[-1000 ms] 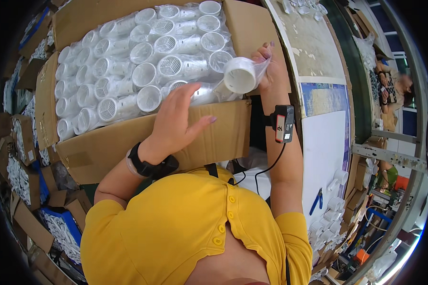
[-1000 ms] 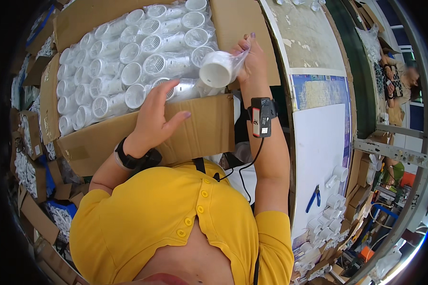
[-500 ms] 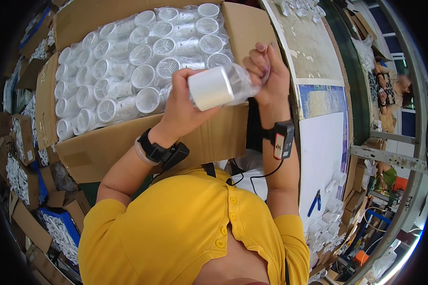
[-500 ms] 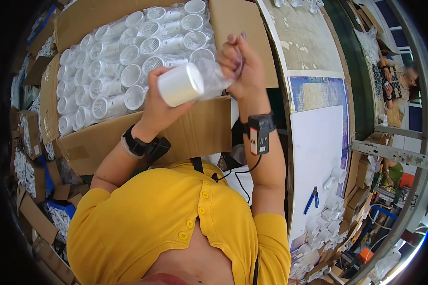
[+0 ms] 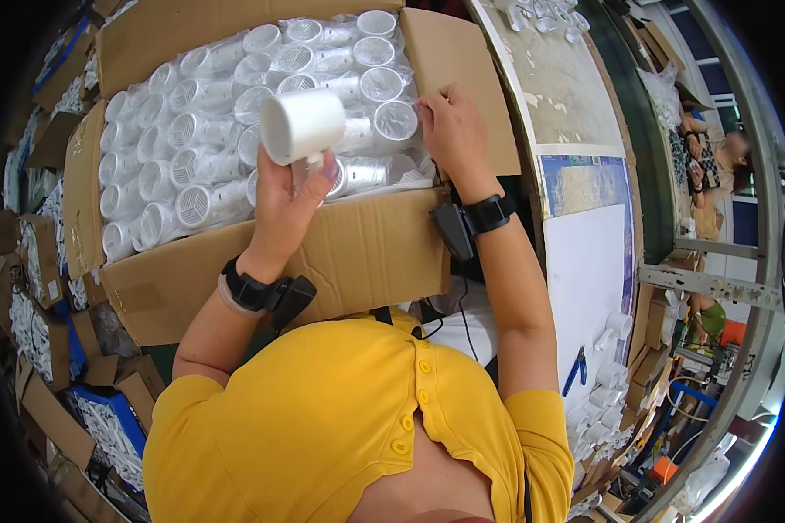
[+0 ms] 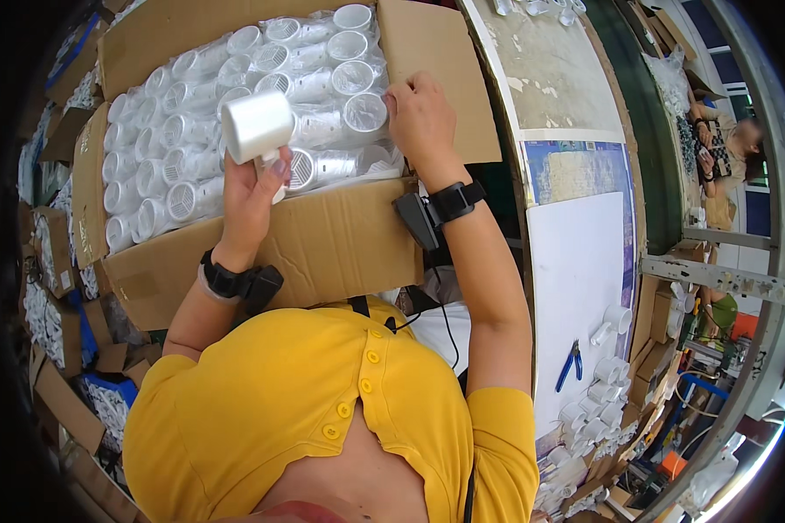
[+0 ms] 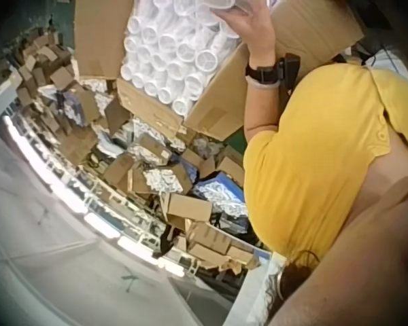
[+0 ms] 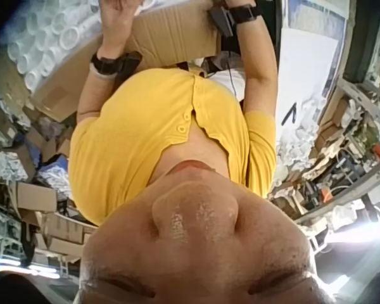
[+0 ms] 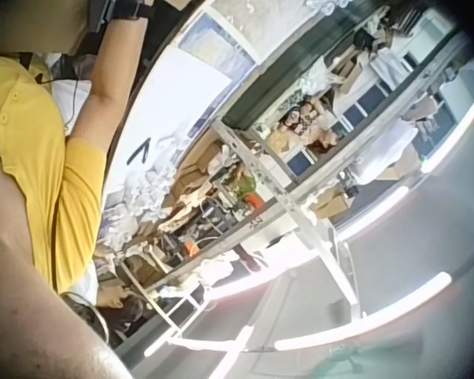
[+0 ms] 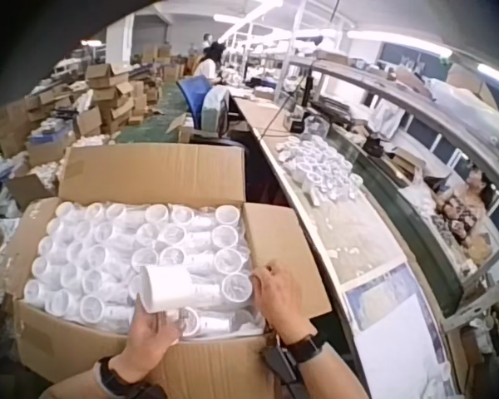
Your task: Pack small white plastic components into a cardboard box and secure them with protective foam.
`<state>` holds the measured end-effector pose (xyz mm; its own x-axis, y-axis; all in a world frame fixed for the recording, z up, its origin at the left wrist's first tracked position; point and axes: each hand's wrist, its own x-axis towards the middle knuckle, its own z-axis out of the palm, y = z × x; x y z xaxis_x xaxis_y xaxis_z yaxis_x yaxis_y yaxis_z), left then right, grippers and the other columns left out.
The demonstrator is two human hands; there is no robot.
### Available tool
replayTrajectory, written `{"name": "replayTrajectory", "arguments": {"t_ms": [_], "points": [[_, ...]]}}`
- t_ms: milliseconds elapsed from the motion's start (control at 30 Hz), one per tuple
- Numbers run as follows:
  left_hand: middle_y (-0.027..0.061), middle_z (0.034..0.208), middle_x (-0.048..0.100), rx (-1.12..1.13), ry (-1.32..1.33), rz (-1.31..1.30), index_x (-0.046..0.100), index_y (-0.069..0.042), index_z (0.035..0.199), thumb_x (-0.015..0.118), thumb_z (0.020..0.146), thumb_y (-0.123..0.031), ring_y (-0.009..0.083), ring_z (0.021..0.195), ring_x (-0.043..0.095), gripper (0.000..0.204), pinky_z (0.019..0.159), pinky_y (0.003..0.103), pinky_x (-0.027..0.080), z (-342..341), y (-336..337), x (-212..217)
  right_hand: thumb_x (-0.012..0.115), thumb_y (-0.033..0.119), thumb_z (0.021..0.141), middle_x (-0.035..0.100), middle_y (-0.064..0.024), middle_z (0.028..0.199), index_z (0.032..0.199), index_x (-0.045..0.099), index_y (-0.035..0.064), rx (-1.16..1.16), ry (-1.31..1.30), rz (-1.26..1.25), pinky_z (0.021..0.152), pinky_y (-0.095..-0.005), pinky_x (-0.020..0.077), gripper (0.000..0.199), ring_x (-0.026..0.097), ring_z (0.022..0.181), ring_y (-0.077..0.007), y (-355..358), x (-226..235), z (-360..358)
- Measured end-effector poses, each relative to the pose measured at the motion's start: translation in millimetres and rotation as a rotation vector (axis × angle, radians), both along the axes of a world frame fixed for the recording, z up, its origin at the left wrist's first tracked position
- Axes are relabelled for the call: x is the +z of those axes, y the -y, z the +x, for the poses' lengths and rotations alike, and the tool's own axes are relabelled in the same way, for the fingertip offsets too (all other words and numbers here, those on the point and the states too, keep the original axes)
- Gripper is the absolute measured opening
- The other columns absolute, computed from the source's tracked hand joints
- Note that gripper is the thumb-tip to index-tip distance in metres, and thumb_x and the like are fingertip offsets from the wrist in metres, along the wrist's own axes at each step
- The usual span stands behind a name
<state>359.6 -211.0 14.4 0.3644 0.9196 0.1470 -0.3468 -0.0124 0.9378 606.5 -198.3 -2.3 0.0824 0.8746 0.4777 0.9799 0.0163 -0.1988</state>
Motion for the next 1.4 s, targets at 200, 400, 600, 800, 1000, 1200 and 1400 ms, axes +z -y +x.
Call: {"name": "replayTrajectory", "arguments": {"t_ms": [200, 400, 600, 800, 1000, 1200, 1400], "points": [[0.0045, 0.108, 0.052, 0.002, -0.187, -0.003, 0.042, -0.003, 0.118, 0.061, 0.086, -0.005, 0.0099, 0.092, 0.051, 0.038, 0.083, 0.025, 0.042, -16, 0, -7, 0.055, 0.018, 0.09, 0.056, -0.0011, 0.079, 0.095, 0.056, 0.0064, 0.14, -1.1, 0.001, 0.059, -0.0269, 0.043, 0.013, 0.052, 0.067, -0.0132, -7, 32, 4], [0.0036, 0.103, 0.052, 0.049, -0.139, -0.062, 0.043, -0.003, 0.116, 0.06, 0.087, -0.007, 0.0086, 0.089, 0.05, 0.034, 0.079, 0.024, 0.043, -13, 0, -15, 0.05, 0.013, 0.092, 0.051, 0.0024, 0.072, 0.091, 0.051, 0.0069, 0.155, -1.861, 0.261, 0.062, -0.0191, 0.0381, 0.006, 0.045, 0.062, -0.0086, -8, 51, 25], [0.0032, 0.098, 0.053, 0.035, -0.072, -0.107, 0.044, -0.003, 0.115, 0.058, 0.088, -0.009, 0.0081, 0.079, 0.05, 0.031, 0.068, 0.024, 0.044, -16, 0, -19, 0.052, 0.013, 0.091, 0.048, 0.0013, 0.065, 0.092, 0.054, 0.0032, 0.456, -1.576, 0.213, 0.066, -0.0206, 0.041, 0.011, 0.048, 0.06, -0.0119, 7, 75, 74], [0.0044, 0.092, 0.053, -0.016, -0.013, -0.09, 0.046, -0.003, 0.113, 0.056, 0.09, -0.011, 0.0093, 0.072, 0.049, 0.026, 0.061, 0.025, 0.043, -15, -4, -15, 0.059, 0.021, 0.087, 0.061, -0.0068, 0.078, 0.1, 0.066, 0.0071, 0.194, -0.438, -0.092, 0.069, -0.0277, 0.0478, 0.02, 0.061, 0.079, -0.0188, -27, 38, 25], [0.0052, 0.09, 0.053, -0.028, -0.016, -0.125, 0.047, -0.002, 0.111, 0.055, 0.091, -0.012, 0.0101, 0.071, 0.049, 0.024, 0.062, 0.025, 0.043, -16, -6, -11, 0.064, 0.018, 0.08, 0.061, -0.0096, 0.082, 0.095, 0.067, 0.0099, 0.172, 0.081, -0.296, 0.071, -0.0329, 0.0485, 0.018, 0.06, 0.079, -0.0262, -59, 14, 21], [0.0058, 0.085, 0.054, -0.024, 0.01, -0.129, 0.048, -0.001, 0.108, 0.056, 0.089, -0.014, 0.0107, 0.07, 0.049, 0.024, 0.062, 0.026, 0.042, -17, -19, 11, 0.058, 0.02, 0.087, 0.061, -0.0049, 0.078, 0.098, 0.062, 0.009, 0.357, -0.505, -0.174, 0.066, -0.029, 0.0468, 0.016, 0.058, 0.072, -0.0184, -52, 13, 47], [0.0058, 0.081, 0.055, -0.038, 0.072, -0.15, 0.05, -0.001, 0.103, 0.058, 0.087, -0.014, 0.0112, 0.068, 0.05, 0.022, 0.061, 0.026, 0.041, -5, -40, 44, 0.047, 0.016, 0.094, 0.059, 0.0001, 0.079, 0.097, 0.056, 0.008, 0.484, -1.586, -0.167, 0.061, -0.0231, 0.0424, 0.013, 0.049, 0.065, -0.0084, -43, 40, 51]]}}
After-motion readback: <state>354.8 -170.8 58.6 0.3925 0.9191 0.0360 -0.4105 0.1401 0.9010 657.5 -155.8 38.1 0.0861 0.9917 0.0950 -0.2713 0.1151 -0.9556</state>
